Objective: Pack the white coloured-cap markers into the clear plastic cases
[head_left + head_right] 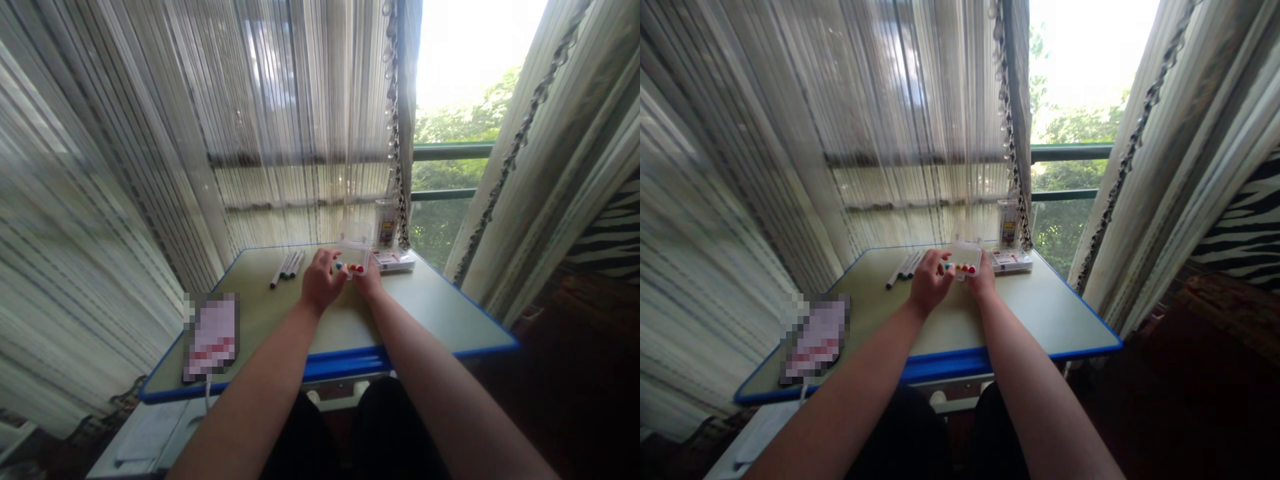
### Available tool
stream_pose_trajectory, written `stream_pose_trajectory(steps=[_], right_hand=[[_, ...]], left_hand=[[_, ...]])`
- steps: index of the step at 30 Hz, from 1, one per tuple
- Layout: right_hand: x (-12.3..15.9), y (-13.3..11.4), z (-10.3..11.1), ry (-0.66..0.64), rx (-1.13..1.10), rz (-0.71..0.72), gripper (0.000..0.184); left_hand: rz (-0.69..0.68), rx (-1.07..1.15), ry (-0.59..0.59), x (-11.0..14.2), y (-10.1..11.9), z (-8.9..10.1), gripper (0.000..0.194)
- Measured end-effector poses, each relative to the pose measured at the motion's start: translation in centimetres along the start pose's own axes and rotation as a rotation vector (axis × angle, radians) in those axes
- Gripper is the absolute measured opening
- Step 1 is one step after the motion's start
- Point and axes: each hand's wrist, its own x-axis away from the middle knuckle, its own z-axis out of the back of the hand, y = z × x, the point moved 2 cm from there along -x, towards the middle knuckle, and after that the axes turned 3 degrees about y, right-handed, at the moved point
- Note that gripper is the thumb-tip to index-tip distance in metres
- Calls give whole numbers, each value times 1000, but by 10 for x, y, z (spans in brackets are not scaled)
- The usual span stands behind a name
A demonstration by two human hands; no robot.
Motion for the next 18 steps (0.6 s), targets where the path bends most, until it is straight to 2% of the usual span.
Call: stream_pose_trajectory(steps=[3,8,15,18], right_hand=[[1,-2,-1,-15,14,-2,30],[1,-1,-2,-12,9,12,30],[0,0,-2,7,19,9,28],[0,-1,-2,-6,20,33,29]], left_hand=[[-25,2,17,-1,-1,0,20],[-68,-73,-32,0,-1,-3,20],[-118,-158,-95,1,-6,-3,31],[-129,-148,-119,0,-7,-5,25]])
